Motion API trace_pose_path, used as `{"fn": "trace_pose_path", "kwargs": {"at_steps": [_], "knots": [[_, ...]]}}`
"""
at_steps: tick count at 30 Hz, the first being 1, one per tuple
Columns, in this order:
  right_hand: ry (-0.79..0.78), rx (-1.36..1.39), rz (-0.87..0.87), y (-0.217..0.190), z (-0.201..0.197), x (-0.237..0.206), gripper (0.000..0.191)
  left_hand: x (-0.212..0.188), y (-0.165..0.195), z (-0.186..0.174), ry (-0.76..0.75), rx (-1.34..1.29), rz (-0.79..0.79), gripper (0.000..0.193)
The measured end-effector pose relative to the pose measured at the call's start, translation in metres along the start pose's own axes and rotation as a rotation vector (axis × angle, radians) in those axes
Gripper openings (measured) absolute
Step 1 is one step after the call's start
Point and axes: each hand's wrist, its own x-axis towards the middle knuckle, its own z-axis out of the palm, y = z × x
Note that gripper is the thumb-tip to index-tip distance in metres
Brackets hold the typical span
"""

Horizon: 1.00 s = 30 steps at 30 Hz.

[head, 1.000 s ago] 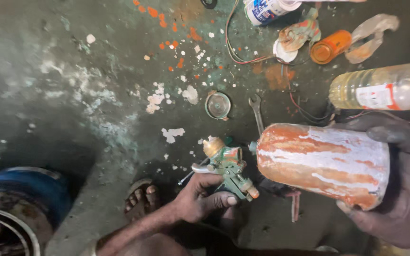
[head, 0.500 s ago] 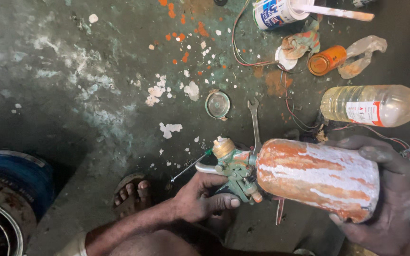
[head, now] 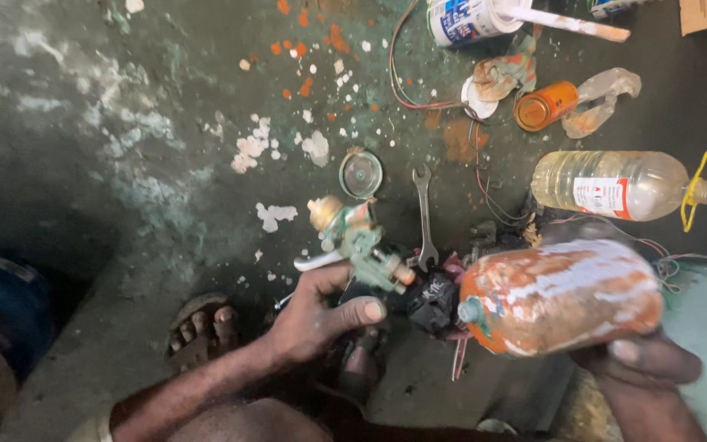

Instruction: The person sits on the floor disassembling a paint spray gun, using a wrench to loosen fittings and unscrewing the paint cup by hand. They wipe the gun body and cup with a pink cloth, reattach the cup, and finally wipe the assembly with a rag.

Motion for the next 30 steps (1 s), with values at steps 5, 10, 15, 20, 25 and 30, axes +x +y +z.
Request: {"fn": "trace_pose_path", "kwargs": {"at_steps": [5,10,15,20,25,30], "knots": [[0.036,0.088,0.21,0.034,-0.01,0.013,0.113,0.014,0.012,0.013,-0.029,0.012,0.011,0.052],[-0.068,0.181,0.121,0.045,0.002,0.022,0.105,0.017,0.025,0.025,-0.035,-0.057,0.092,0.057],[-0.089,0.206,0.153,0.054,0.01,0.021,0.105,0.02,0.027,0.03,0.024,0.014,0.114,0.056],[-0.092,0.171,0.154,0.059,0.01,0.022,0.106,0.017,0.026,0.027,0.006,-0.012,0.088,0.048],[-0.147,0.234,0.231,0.061,0.013,0.024,0.102,0.018,0.021,0.032,0.021,-0.155,-0.053,0.034],[-0.136,0.368,0.353,0.069,0.022,0.023,0.094,0.014,0.016,0.034,0.071,-0.23,-0.146,0.039]]}}
